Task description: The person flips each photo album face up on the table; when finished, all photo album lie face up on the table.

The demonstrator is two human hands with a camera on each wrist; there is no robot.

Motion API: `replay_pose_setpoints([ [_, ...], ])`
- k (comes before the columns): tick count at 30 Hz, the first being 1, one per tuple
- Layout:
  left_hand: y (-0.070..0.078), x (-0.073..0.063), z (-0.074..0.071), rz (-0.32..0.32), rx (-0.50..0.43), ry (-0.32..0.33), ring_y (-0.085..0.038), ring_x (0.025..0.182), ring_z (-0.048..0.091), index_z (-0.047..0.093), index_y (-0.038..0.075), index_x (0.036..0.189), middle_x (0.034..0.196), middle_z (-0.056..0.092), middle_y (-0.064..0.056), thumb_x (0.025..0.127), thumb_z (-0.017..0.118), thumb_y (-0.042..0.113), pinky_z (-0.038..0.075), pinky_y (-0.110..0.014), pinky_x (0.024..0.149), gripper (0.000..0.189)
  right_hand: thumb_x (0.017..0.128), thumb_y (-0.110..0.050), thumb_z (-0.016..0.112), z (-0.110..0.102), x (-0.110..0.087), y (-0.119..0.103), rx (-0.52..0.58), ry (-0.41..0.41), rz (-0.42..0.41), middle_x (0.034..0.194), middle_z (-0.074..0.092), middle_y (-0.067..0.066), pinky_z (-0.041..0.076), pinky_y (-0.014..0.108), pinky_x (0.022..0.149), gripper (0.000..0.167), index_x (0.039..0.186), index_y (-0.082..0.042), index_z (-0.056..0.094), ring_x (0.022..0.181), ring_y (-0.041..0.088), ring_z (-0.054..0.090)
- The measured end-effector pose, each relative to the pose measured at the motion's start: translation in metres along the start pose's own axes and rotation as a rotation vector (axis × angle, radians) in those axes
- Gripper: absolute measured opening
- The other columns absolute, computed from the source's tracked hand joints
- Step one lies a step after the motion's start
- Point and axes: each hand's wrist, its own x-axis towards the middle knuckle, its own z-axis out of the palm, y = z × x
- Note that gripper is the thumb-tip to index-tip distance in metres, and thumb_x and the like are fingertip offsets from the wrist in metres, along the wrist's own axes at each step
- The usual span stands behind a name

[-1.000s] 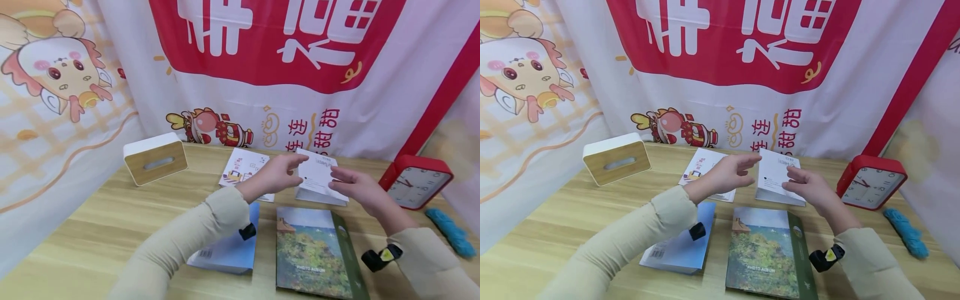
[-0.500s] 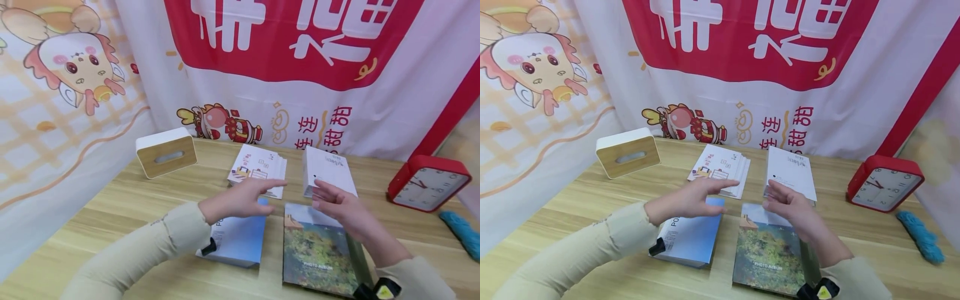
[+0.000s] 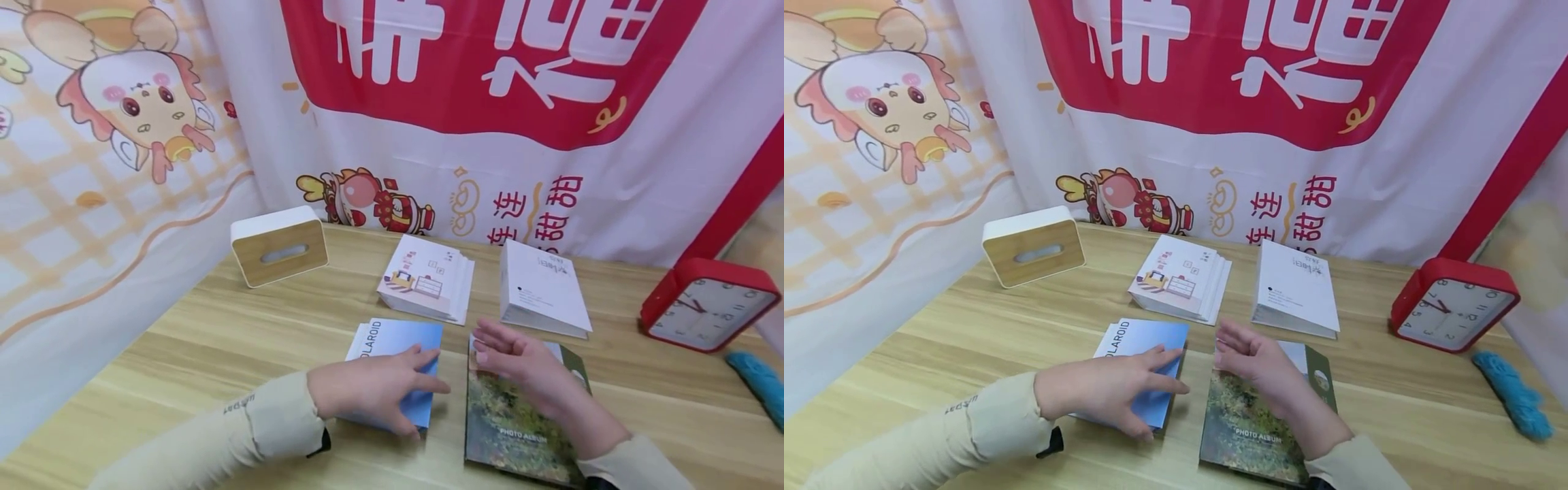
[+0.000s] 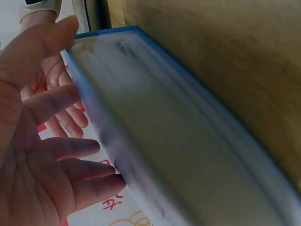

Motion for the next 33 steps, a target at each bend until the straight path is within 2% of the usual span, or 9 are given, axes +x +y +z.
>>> replay_pose_setpoints([
  [3,0.001,-0.001,0.004,-0.031,0.018,0.019,-0.043,0.133,0.028,0.049,0.032,0.133,0.152,0.022,-0.015,0.075,0.072,0.045,0.034,-0.044,0.105,0.064,0.088,-0.012,0.059,0.010,0.002,0.008,0.018,-0.022,0.001,0.148,0.023,0.025,0.038,0.036,0.103,0.071,0.145,0.002,0.019,0.134,0.036,0.029],
  [8,0.002,-0.001,0.008,-0.043,0.049,0.057,-0.042,0.130,0.035,0.052,0.030,0.131,0.149,0.028,-0.018,0.074,0.072,0.043,0.041,-0.043,0.100,0.062,0.084,-0.003,0.061,0.030,0.002,0.023,0.042,-0.031,0.044,0.146,0.023,0.028,0.043,0.034,0.097,0.073,0.143,0.006,0.019,0.132,0.039,0.029],
  [14,0.000,-0.002,0.012,-0.011,0.053,0.143,-0.042,0.123,0.044,0.057,0.023,0.126,0.142,0.038,-0.022,0.071,0.072,0.033,0.046,-0.036,0.095,0.058,0.079,0.006,0.061,0.055,0.000,0.033,0.063,-0.088,0.014,0.146,0.018,0.030,0.037,0.037,0.102,0.078,0.142,0.011,0.015,0.133,0.041,0.024],
  [18,-0.002,-0.001,0.015,0.011,0.032,0.188,-0.039,0.121,0.047,0.059,0.022,0.121,0.139,0.041,-0.024,0.067,0.073,0.028,0.048,-0.031,0.091,0.056,0.072,0.011,0.066,0.067,0.000,0.037,0.049,-0.088,0.026,0.148,0.018,0.027,0.036,0.035,0.102,0.088,0.144,0.007,0.015,0.134,0.040,0.023],
  [25,-0.003,0.001,0.015,0.020,-0.012,0.264,-0.031,0.115,0.054,0.060,0.023,0.120,0.134,0.047,-0.024,0.068,0.072,0.031,0.050,-0.029,0.088,0.054,0.065,0.014,0.069,0.076,0.002,0.041,0.037,-0.059,-0.016,0.147,0.020,0.029,0.033,0.036,0.104,0.094,0.143,0.007,0.017,0.134,0.040,0.023],
  [30,-0.004,0.001,0.011,0.035,-0.072,0.322,-0.030,0.118,0.052,0.060,0.026,0.120,0.132,0.049,-0.024,0.070,0.071,0.035,0.049,-0.031,0.091,0.052,0.066,0.012,0.070,0.078,0.004,0.041,0.053,-0.062,-0.007,0.147,0.019,0.030,0.032,0.035,0.104,0.094,0.144,0.006,0.018,0.134,0.040,0.022],
  [33,-0.003,0.002,0.007,0.013,-0.089,0.349,-0.030,0.115,0.054,0.061,0.026,0.119,0.132,0.049,-0.024,0.069,0.070,0.034,0.050,-0.030,0.088,0.051,0.070,0.008,0.070,0.077,0.005,0.040,0.104,-0.076,0.008,0.149,0.015,0.027,0.035,0.033,0.103,0.096,0.146,0.002,0.013,0.135,0.039,0.020],
])
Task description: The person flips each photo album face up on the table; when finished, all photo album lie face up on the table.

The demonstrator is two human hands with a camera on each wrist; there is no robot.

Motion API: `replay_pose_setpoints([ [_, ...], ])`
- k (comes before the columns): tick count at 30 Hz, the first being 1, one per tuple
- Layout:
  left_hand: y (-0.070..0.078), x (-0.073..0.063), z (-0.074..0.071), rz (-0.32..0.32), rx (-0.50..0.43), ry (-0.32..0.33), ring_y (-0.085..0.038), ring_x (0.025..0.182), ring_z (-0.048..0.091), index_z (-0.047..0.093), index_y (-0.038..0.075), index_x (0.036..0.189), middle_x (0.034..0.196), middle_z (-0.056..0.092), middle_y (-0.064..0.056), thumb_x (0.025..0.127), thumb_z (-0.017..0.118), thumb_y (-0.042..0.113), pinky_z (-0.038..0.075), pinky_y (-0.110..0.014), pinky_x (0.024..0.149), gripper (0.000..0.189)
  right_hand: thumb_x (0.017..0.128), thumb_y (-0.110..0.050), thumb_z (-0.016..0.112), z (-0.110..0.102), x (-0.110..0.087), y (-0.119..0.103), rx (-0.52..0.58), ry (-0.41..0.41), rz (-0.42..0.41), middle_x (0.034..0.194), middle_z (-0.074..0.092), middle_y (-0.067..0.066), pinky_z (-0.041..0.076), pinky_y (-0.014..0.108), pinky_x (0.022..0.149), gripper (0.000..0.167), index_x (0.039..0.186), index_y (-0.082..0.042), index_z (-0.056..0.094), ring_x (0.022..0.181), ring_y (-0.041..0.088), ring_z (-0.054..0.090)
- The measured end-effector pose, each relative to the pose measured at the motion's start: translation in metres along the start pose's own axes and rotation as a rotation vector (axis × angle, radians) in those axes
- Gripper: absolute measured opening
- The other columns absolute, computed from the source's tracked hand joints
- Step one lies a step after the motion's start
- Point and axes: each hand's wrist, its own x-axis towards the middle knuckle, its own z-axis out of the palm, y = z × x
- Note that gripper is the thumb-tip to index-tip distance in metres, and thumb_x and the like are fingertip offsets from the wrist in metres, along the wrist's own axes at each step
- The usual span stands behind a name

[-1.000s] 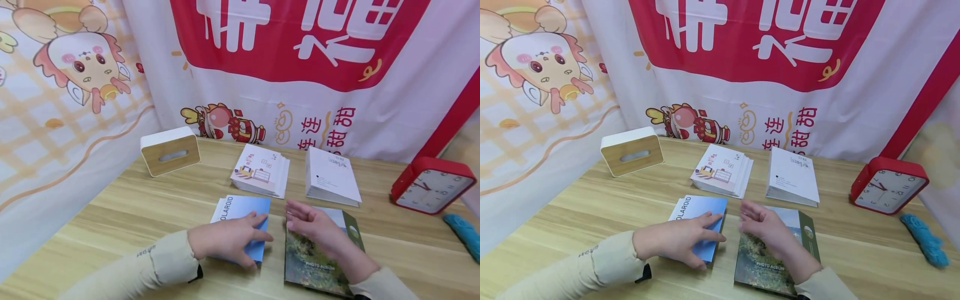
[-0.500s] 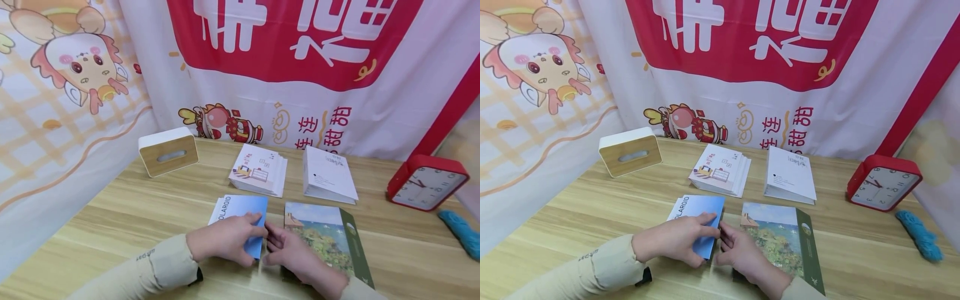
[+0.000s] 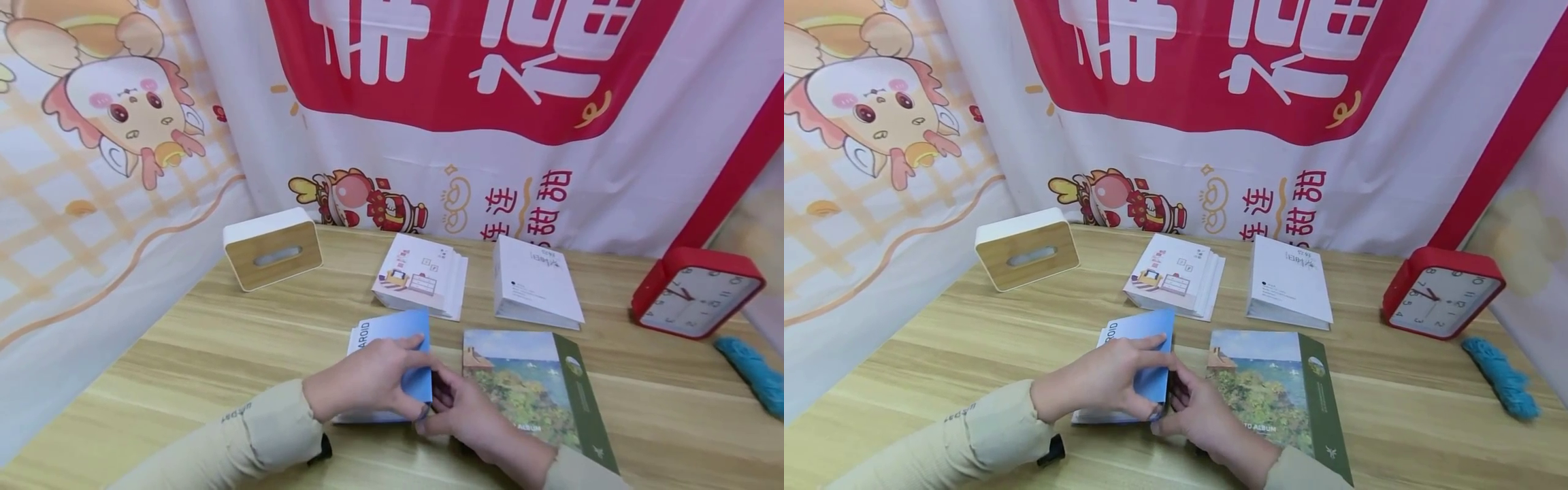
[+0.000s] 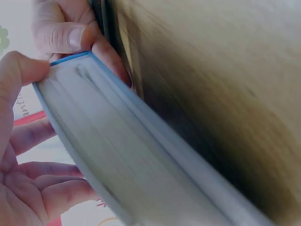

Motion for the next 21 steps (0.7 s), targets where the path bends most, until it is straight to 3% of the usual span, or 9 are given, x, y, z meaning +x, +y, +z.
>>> replay_pose_setpoints([
  [7,0.001,0.000,-0.006,-0.066,-0.045,0.081,-0.036,0.114,0.053,0.062,0.025,0.109,0.133,0.048,-0.022,0.069,0.072,0.038,0.053,-0.035,0.083,0.043,0.082,0.000,0.063,0.001,0.000,0.000,0.102,0.006,-0.039,0.147,0.017,0.029,0.045,0.032,0.094,0.081,0.145,0.006,0.012,0.133,0.038,0.027],
  [12,-0.001,-0.002,-0.005,-0.032,-0.070,0.188,-0.036,0.116,0.052,0.063,0.020,0.105,0.127,0.055,-0.019,0.068,0.072,0.036,0.054,-0.035,0.081,0.041,0.084,-0.001,0.061,0.004,-0.002,0.001,0.132,0.057,-0.082,0.147,0.023,0.026,0.044,0.029,0.094,0.072,0.142,0.007,0.021,0.131,0.035,0.032],
  [17,-0.003,-0.003,-0.005,-0.021,-0.119,0.291,-0.031,0.119,0.050,0.064,0.020,0.106,0.119,0.063,-0.010,0.068,0.074,0.031,0.052,-0.035,0.083,0.041,0.081,0.002,0.061,0.009,-0.002,-0.001,0.117,0.153,-0.154,0.145,0.031,0.019,0.046,0.028,0.092,0.063,0.138,0.004,0.033,0.127,0.031,0.040],
  [21,-0.004,-0.005,-0.005,-0.037,-0.185,0.339,-0.031,0.119,0.049,0.064,0.021,0.106,0.121,0.060,-0.013,0.067,0.076,0.029,0.051,-0.036,0.085,0.041,0.079,0.005,0.062,0.011,-0.002,-0.004,0.100,0.238,-0.207,0.138,0.042,0.019,0.047,0.028,0.090,0.058,0.134,0.003,0.042,0.119,0.027,0.051],
])
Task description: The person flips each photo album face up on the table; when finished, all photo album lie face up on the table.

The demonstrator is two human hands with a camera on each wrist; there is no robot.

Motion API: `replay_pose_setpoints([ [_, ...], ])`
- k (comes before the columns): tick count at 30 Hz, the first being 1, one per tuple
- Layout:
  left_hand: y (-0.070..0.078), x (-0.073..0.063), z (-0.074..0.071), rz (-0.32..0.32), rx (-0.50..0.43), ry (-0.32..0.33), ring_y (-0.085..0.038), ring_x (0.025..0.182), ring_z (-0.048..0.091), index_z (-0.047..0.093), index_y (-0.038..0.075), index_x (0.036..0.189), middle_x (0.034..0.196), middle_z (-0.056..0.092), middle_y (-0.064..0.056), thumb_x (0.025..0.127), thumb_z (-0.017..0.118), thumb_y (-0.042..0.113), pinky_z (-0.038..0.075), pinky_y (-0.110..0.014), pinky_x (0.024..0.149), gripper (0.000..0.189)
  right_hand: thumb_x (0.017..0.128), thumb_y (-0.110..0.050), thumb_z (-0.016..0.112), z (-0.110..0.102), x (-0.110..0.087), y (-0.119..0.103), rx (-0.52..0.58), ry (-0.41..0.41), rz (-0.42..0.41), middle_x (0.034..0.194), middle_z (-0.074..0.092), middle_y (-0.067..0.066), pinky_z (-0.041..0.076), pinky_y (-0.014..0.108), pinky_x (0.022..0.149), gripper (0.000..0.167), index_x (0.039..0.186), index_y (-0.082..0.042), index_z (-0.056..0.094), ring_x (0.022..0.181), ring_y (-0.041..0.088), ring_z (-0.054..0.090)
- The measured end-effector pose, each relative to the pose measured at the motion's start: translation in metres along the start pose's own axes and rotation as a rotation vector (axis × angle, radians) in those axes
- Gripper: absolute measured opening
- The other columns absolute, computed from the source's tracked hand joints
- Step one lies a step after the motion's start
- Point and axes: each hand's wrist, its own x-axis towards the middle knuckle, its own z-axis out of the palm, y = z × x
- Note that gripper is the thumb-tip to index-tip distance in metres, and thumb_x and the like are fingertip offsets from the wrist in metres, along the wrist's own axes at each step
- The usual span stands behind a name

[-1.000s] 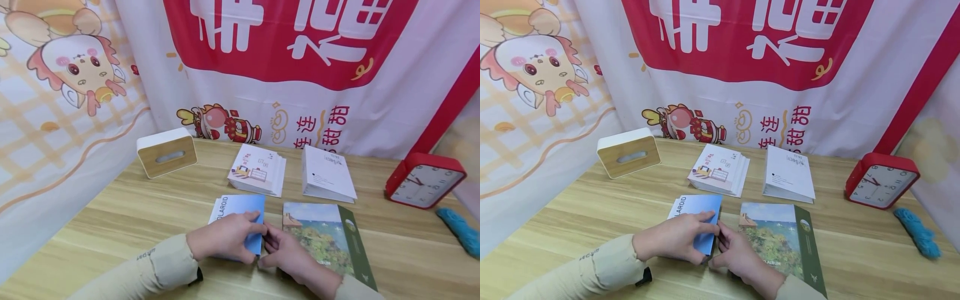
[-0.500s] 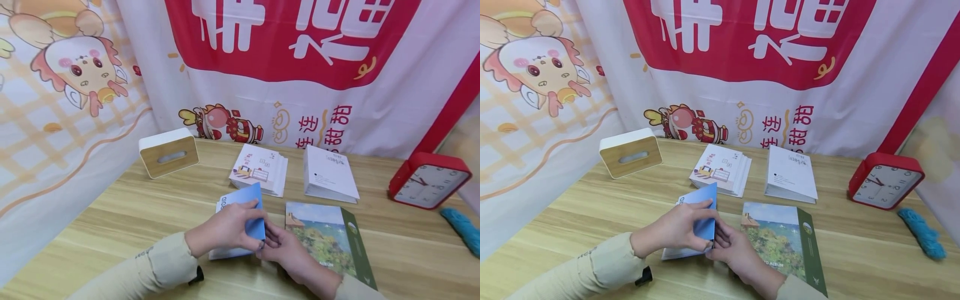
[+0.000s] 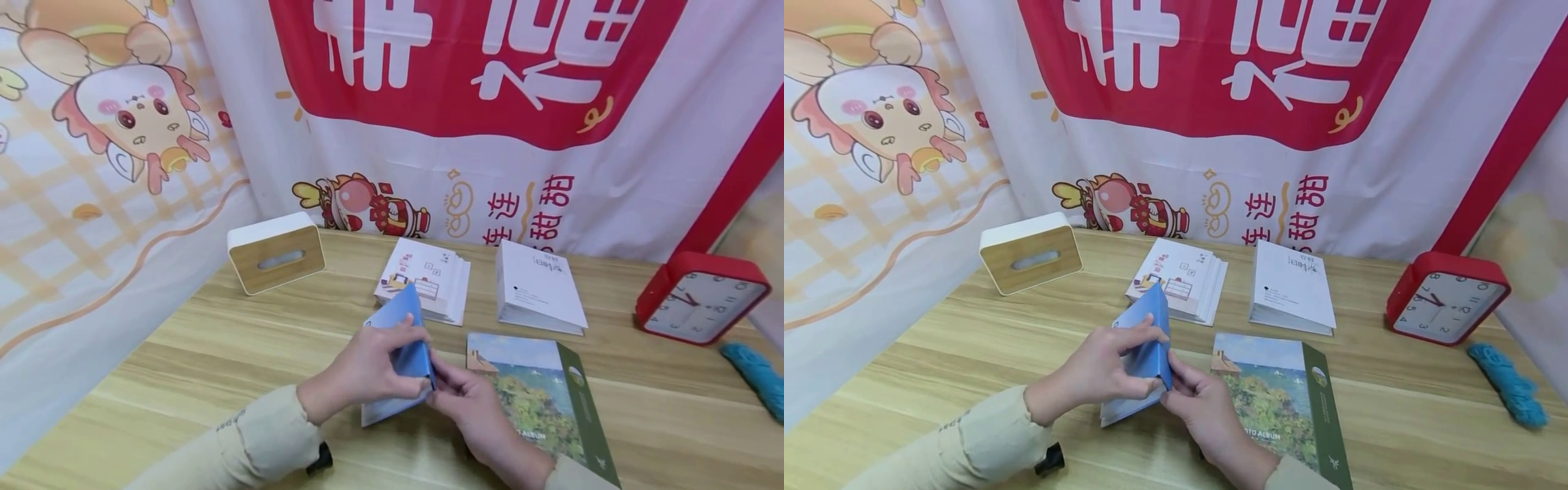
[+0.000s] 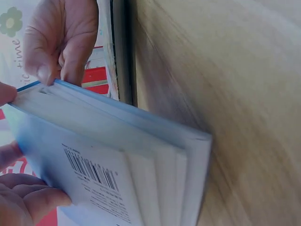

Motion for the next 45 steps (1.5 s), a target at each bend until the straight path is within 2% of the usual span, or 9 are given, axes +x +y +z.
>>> replay_pose_setpoints([
  [4,0.001,-0.003,0.000,-0.038,-0.100,0.058,-0.029,0.120,0.049,0.064,0.020,0.105,0.121,0.060,-0.016,0.068,0.077,0.024,0.049,-0.037,0.088,0.039,0.078,0.008,0.060,0.001,0.000,-0.006,-0.044,0.043,-0.051,0.131,0.050,0.022,0.050,0.028,0.086,0.054,0.130,0.002,0.046,0.109,0.020,0.059],
  [8,0.001,-0.007,0.001,-0.060,-0.213,0.142,-0.029,0.115,0.053,0.065,0.017,0.107,0.122,0.057,-0.022,0.069,0.077,0.017,0.051,-0.034,0.084,0.040,0.076,0.012,0.059,0.003,0.003,-0.013,-0.112,0.086,-0.130,0.125,0.055,0.019,0.051,0.028,0.083,0.050,0.125,0.001,0.052,0.104,0.017,0.061],
  [13,-0.001,-0.012,0.004,0.005,-0.299,0.228,-0.029,0.107,0.059,0.065,0.010,0.108,0.119,0.058,-0.024,0.072,0.074,0.011,0.052,-0.029,0.080,0.037,0.077,0.011,0.062,0.004,0.004,-0.018,-0.143,0.085,-0.189,0.124,0.056,0.015,0.051,0.028,0.082,0.046,0.121,-0.001,0.057,0.107,0.021,0.060],
  [19,-0.005,-0.017,0.007,0.107,-0.309,0.313,-0.030,0.098,0.064,0.065,0.001,0.110,0.115,0.059,-0.027,0.071,0.073,0.005,0.053,-0.026,0.076,0.040,0.076,0.009,0.066,0.005,0.001,-0.021,-0.212,0.108,-0.250,0.125,0.056,0.011,0.051,0.026,0.081,0.042,0.116,-0.002,0.062,0.108,0.022,0.059],
  [25,-0.009,-0.024,0.011,0.137,-0.365,0.384,-0.034,0.099,0.062,0.059,-0.008,0.116,0.116,0.056,-0.028,0.070,0.069,-0.005,0.054,-0.031,0.076,0.046,0.074,0.008,0.068,0.009,0.004,-0.023,-0.255,0.126,-0.318,0.121,0.058,0.013,0.052,0.025,0.079,0.038,0.111,0.000,0.064,0.105,0.023,0.061],
  [30,-0.010,-0.030,0.011,0.135,-0.423,0.409,-0.036,0.102,0.060,0.055,-0.012,0.117,0.117,0.054,-0.029,0.071,0.067,-0.011,0.052,-0.031,0.078,0.048,0.074,0.009,0.068,0.013,0.005,-0.024,-0.277,0.105,-0.371,0.118,0.059,0.015,0.053,0.025,0.077,0.038,0.110,0.001,0.064,0.102,0.022,0.062],
  [36,-0.013,-0.037,0.006,0.134,-0.452,0.408,-0.028,0.101,0.062,0.054,-0.014,0.117,0.115,0.056,-0.030,0.072,0.065,-0.014,0.053,-0.031,0.078,0.046,0.073,0.008,0.069,0.020,0.008,-0.025,-0.326,0.100,-0.394,0.113,0.062,0.014,0.053,0.024,0.074,0.037,0.108,-0.003,0.066,0.100,0.021,0.063],
  [41,-0.017,-0.042,0.001,0.140,-0.415,0.387,-0.025,0.101,0.062,0.054,-0.013,0.118,0.115,0.057,-0.030,0.073,0.065,-0.013,0.053,-0.030,0.077,0.047,0.073,0.010,0.068,0.024,0.010,-0.024,-0.312,0.097,-0.404,0.114,0.061,0.015,0.053,0.025,0.076,0.036,0.107,0.000,0.066,0.103,0.022,0.062],
  [45,-0.020,-0.043,-0.002,0.170,-0.363,0.374,-0.026,0.100,0.062,0.054,-0.012,0.119,0.115,0.058,-0.028,0.073,0.066,-0.012,0.053,-0.029,0.077,0.047,0.074,0.010,0.067,0.026,0.011,-0.022,-0.296,0.090,-0.415,0.117,0.059,0.016,0.053,0.026,0.077,0.035,0.108,0.002,0.065,0.104,0.023,0.061],
])
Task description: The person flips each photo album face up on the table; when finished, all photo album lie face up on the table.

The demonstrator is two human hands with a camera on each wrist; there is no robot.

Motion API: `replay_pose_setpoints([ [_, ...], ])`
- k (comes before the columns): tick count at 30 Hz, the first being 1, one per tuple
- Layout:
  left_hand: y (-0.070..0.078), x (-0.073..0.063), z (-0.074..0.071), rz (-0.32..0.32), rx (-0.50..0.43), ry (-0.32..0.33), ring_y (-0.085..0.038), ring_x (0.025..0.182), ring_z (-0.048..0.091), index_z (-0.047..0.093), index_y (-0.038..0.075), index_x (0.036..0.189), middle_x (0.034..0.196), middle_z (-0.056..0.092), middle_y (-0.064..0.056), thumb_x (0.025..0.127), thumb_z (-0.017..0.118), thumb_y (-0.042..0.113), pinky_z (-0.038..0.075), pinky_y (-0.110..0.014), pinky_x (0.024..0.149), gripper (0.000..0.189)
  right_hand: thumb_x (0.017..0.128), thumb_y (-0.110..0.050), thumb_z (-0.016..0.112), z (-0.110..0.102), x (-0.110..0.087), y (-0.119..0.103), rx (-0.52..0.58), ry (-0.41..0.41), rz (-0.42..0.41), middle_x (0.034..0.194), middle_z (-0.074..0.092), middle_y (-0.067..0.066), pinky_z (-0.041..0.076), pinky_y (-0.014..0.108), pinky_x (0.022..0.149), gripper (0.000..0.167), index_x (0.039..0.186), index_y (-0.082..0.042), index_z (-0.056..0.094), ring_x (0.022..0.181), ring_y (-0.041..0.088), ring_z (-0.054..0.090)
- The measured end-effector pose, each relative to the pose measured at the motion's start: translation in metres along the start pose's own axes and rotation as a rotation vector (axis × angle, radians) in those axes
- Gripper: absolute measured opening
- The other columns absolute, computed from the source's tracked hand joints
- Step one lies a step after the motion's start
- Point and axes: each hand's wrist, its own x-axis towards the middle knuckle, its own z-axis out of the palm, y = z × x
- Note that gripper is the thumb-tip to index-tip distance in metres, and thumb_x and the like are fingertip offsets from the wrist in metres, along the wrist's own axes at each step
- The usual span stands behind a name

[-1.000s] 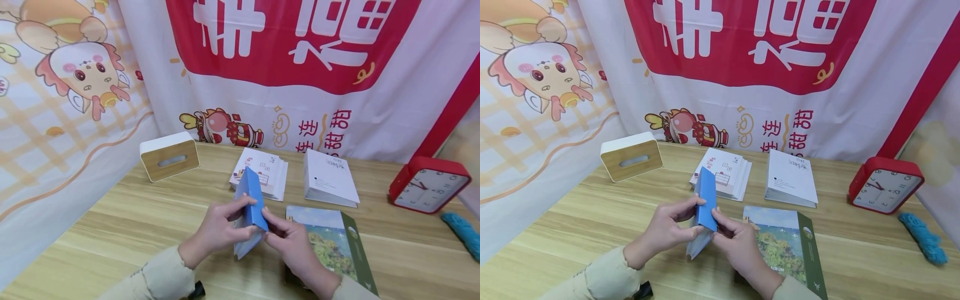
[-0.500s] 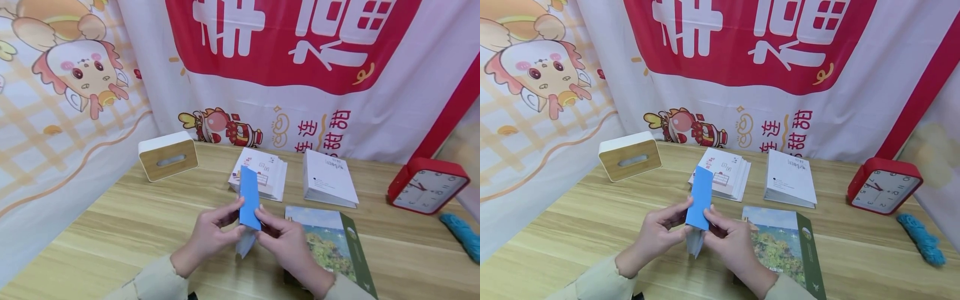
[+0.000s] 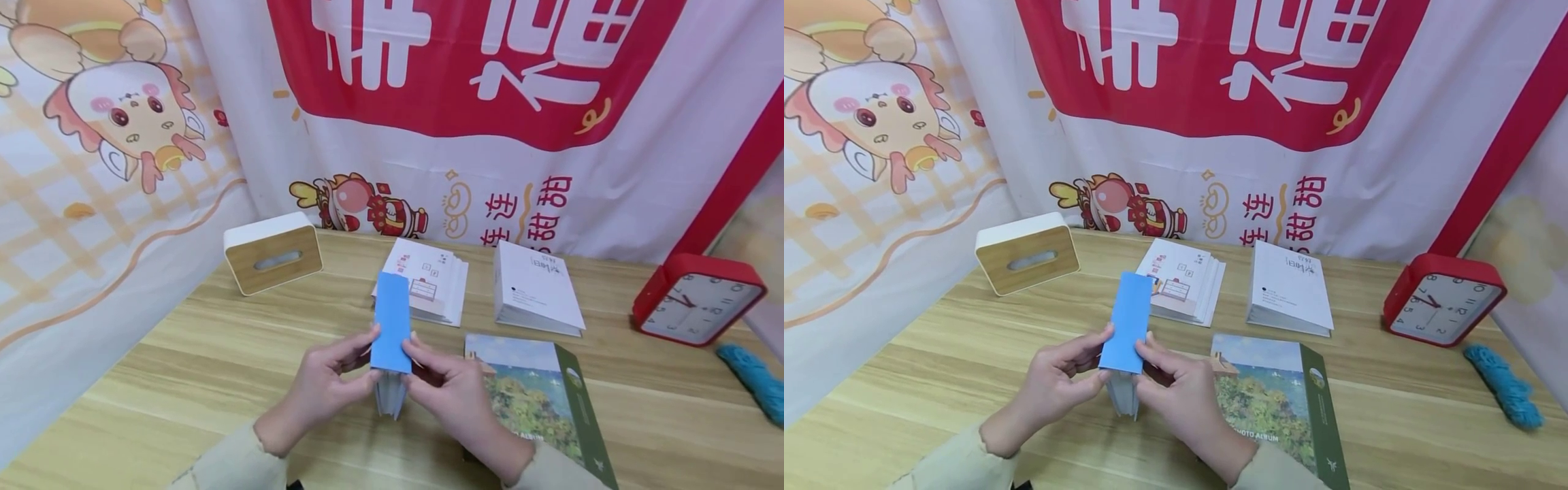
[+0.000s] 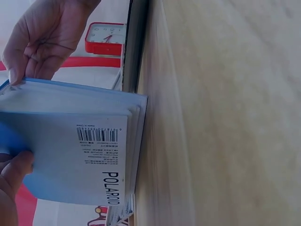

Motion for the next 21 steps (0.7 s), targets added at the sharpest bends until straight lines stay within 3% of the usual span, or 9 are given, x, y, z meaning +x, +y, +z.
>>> replay_pose_setpoints([
  [6,-0.002,-0.002,-0.007,0.050,0.013,-0.025,-0.028,0.100,0.062,0.053,-0.014,0.119,0.113,0.058,-0.031,0.070,0.066,-0.015,0.053,-0.031,0.077,0.050,0.075,0.008,0.067,0.003,0.000,0.001,0.026,-0.013,0.002,0.120,0.058,0.015,0.052,0.026,0.078,0.035,0.110,0.001,0.065,0.106,0.023,0.060],
  [14,-0.003,-0.006,-0.008,0.043,0.033,-0.050,-0.030,0.100,0.062,0.053,-0.015,0.117,0.110,0.060,-0.030,0.069,0.066,-0.016,0.053,-0.031,0.078,0.049,0.076,0.007,0.067,0.004,-0.003,0.006,0.047,-0.016,-0.026,0.123,0.056,0.016,0.050,0.026,0.081,0.035,0.111,0.004,0.063,0.110,0.022,0.057],
  [17,-0.002,-0.006,-0.009,0.054,0.102,-0.043,-0.034,0.102,0.061,0.055,-0.013,0.116,0.113,0.059,-0.030,0.068,0.067,-0.014,0.053,-0.032,0.079,0.050,0.077,0.007,0.067,0.005,-0.004,0.008,0.073,-0.024,-0.026,0.125,0.054,0.017,0.050,0.026,0.082,0.038,0.114,0.005,0.062,0.110,0.023,0.056],
  [21,0.003,-0.005,-0.013,0.060,0.291,-0.055,-0.037,0.109,0.057,0.061,-0.006,0.113,0.125,0.053,-0.026,0.067,0.071,-0.003,0.049,-0.036,0.087,0.047,0.077,0.008,0.067,0.006,-0.002,0.009,0.115,-0.040,0.026,0.128,0.052,0.018,0.049,0.026,0.084,0.047,0.122,0.005,0.055,0.112,0.024,0.056],
])
